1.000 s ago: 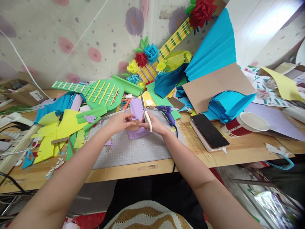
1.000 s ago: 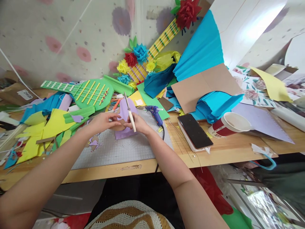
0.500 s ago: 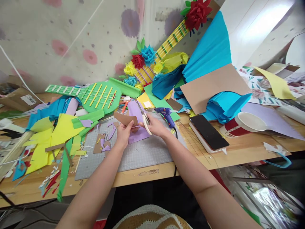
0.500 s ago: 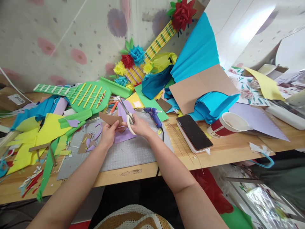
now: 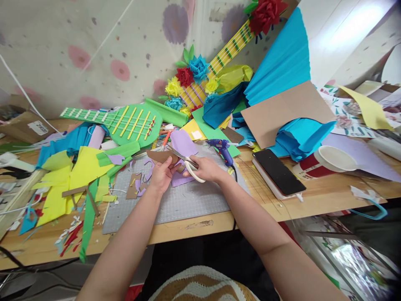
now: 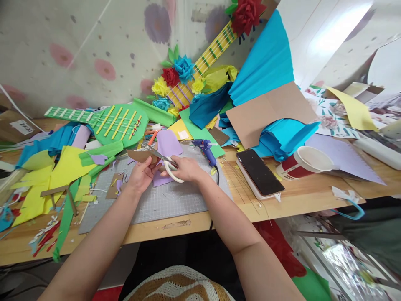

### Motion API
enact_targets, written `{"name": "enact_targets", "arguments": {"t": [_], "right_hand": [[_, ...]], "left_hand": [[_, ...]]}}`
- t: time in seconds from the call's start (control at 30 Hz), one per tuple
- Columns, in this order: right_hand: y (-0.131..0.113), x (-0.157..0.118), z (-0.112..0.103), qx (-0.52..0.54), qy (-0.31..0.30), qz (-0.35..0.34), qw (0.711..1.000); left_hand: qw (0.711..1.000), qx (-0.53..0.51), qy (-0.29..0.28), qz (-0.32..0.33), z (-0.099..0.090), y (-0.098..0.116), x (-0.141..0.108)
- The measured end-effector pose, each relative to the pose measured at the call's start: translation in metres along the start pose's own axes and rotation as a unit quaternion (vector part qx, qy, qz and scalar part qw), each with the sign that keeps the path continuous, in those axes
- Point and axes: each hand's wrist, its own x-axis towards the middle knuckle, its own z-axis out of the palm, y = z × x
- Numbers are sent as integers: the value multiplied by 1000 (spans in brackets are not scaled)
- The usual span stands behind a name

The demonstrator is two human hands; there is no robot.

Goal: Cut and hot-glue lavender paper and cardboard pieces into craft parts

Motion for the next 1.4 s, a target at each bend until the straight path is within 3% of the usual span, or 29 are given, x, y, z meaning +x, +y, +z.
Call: {"name": "enact_targets", "arguments": {"t": [0.27,0.63,0.97,1.4], "right_hand": [[-2,0,2,14,16,10,1000],[12,5,3,57,47,15,997],[5,-2,-4,-19,-6,-24,1000],[-3,-5,-4,-66,11,-16,998]], "left_hand": [[1000,-18,-5,-15,-1,1,1],[998,47,-9,33,-1,0,0],[988,115,18,101,-4,2,2],[991,101,-5,85,-5,3,3]]}}
